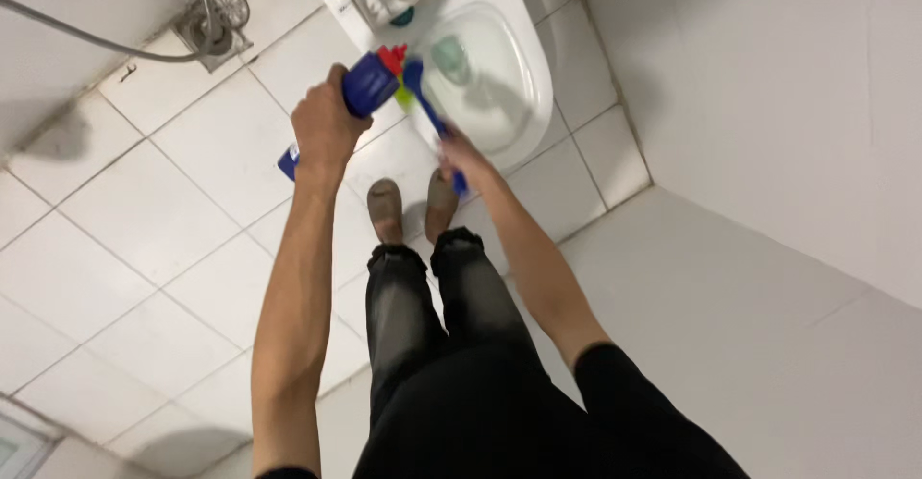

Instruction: The person applies toilet cleaner from a blue bottle into the bowl and scrubs the interior with a blue and green toilet brush. The person repeatedly applies cleaner and scrubs the bowl surface throughout the clip.

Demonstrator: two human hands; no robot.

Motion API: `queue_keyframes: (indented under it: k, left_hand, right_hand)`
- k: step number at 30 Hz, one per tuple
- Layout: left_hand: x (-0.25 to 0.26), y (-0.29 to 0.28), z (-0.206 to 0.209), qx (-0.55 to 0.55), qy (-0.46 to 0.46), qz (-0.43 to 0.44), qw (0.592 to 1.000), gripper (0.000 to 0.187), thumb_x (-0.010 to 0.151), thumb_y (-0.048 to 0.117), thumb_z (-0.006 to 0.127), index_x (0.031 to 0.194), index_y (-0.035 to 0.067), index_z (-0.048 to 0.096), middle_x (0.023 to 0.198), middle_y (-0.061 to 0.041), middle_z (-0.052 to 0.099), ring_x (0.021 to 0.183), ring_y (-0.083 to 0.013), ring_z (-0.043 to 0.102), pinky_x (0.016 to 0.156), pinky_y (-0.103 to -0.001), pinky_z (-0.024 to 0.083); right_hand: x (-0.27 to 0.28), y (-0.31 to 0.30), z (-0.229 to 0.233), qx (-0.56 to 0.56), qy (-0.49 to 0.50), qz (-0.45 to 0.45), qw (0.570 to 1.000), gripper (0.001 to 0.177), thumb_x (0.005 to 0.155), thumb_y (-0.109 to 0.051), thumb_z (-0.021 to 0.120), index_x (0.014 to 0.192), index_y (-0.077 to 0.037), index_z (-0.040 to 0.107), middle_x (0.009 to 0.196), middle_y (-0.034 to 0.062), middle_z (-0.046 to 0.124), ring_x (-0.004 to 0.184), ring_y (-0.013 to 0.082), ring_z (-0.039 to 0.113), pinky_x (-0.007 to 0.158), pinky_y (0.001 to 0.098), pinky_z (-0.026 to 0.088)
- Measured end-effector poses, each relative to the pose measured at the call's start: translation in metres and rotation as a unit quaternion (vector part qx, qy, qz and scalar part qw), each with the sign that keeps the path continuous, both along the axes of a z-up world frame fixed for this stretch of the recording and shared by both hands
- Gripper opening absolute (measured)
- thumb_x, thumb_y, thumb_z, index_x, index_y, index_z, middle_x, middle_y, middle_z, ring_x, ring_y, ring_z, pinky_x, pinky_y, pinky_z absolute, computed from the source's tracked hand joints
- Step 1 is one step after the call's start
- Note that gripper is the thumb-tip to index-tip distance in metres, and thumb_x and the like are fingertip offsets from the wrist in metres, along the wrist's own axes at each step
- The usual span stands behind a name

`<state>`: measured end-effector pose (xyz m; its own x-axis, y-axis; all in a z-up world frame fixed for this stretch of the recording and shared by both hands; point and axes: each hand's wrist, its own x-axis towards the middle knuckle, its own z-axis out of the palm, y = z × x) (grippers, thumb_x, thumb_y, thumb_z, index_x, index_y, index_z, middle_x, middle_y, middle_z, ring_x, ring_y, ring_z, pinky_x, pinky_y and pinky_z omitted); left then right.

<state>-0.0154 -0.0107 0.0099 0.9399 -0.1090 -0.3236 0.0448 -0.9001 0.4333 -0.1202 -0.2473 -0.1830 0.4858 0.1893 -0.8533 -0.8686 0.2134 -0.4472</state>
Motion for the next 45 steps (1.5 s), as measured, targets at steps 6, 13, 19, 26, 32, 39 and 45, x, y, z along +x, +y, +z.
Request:
queue_keyframes:
  k: [6, 13, 19, 26, 32, 39, 45]
  left_hand:
    - [0.016, -0.001, 0.014, -0.029, 0.052, 0.033, 0.998, 0.06, 0.067, 0.016, 0.091, 0.119, 0.01, 0.062, 0.095, -0.016, 0.076, 0.086, -0.0351, 0.075, 0.077, -0.045, 0.059]
    - [0.023, -0.018, 0.025, -0.015, 0.018, 0.011, 1.0, 0.054, 0.068, 0.012, 0.089, 0.115, 0.008, 0.063, 0.093, -0.016, 0.076, 0.085, -0.0376, 0.073, 0.071, -0.048, 0.058]
    - [0.021, -0.022, 0.036, -0.025, 0.021, 0.014, 0.999, 0.064, 0.065, 0.016, 0.093, 0.12, 0.007, 0.062, 0.09, -0.021, 0.074, 0.083, -0.0403, 0.071, 0.073, -0.049, 0.057]
    - [0.02, -0.018, 0.046, -0.033, 0.022, 0.026, 0.999, 0.055, 0.068, 0.014, 0.09, 0.116, 0.007, 0.063, 0.092, -0.017, 0.076, 0.084, -0.0378, 0.073, 0.073, -0.047, 0.058]
    - [0.013, -0.008, 0.043, -0.044, 0.019, 0.04, 0.998, 0.057, 0.068, 0.014, 0.09, 0.118, 0.007, 0.063, 0.091, -0.018, 0.076, 0.083, -0.038, 0.073, 0.073, -0.047, 0.058]
    - [0.012, -0.004, 0.046, -0.041, 0.017, 0.041, 0.998, 0.058, 0.066, 0.013, 0.091, 0.117, 0.008, 0.063, 0.091, -0.017, 0.076, 0.084, -0.0377, 0.073, 0.073, -0.047, 0.058]
    - [0.004, 0.002, 0.04, -0.037, 0.023, 0.047, 0.998, 0.059, 0.066, 0.015, 0.092, 0.117, 0.01, 0.063, 0.092, -0.016, 0.076, 0.086, -0.0369, 0.074, 0.075, -0.047, 0.058]
  right_hand:
    - [-0.066, -0.054, 0.075, -0.138, 0.049, 0.198, 0.969, 0.062, 0.101, -0.023, 0.049, 0.16, -0.025, 0.028, 0.064, -0.0016, 0.046, 0.043, 0.0092, 0.04, 0.04, 0.0303, 0.039]
    - [0.022, 0.006, 0.043, -0.125, 0.001, 0.141, 0.982, 0.065, 0.098, -0.015, 0.049, 0.16, -0.019, 0.029, 0.069, 0.0003, 0.051, 0.047, 0.014, 0.048, 0.041, 0.0358, 0.043]
    - [-0.053, -0.057, 0.072, -0.214, -0.054, 0.302, 0.927, 0.066, 0.097, -0.018, 0.048, 0.16, -0.023, 0.029, 0.064, 0.0043, 0.059, 0.045, 0.0169, 0.055, 0.042, 0.0347, 0.044]
    - [-0.052, -0.047, 0.069, -0.156, -0.037, 0.225, 0.961, 0.064, 0.096, -0.018, 0.049, 0.157, -0.015, 0.034, 0.062, 0.0071, 0.051, 0.042, 0.0202, 0.05, 0.038, 0.0375, 0.042]
    - [0.011, -0.006, 0.04, -0.128, -0.064, 0.168, 0.975, 0.066, 0.098, -0.021, 0.051, 0.16, -0.02, 0.029, 0.065, 0.0028, 0.051, 0.044, 0.0144, 0.047, 0.039, 0.0345, 0.042]
    - [-0.072, -0.063, 0.102, -0.24, 0.028, 0.324, 0.915, 0.065, 0.099, -0.021, 0.048, 0.16, -0.025, 0.027, 0.074, 0.0108, 0.059, 0.047, 0.02, 0.055, 0.044, 0.0385, 0.05]
    - [-0.003, 0.002, 0.055, -0.215, -0.044, 0.236, 0.947, 0.068, 0.097, -0.018, 0.048, 0.161, -0.023, 0.026, 0.071, 0.0105, 0.062, 0.047, 0.0204, 0.057, 0.045, 0.0389, 0.049]
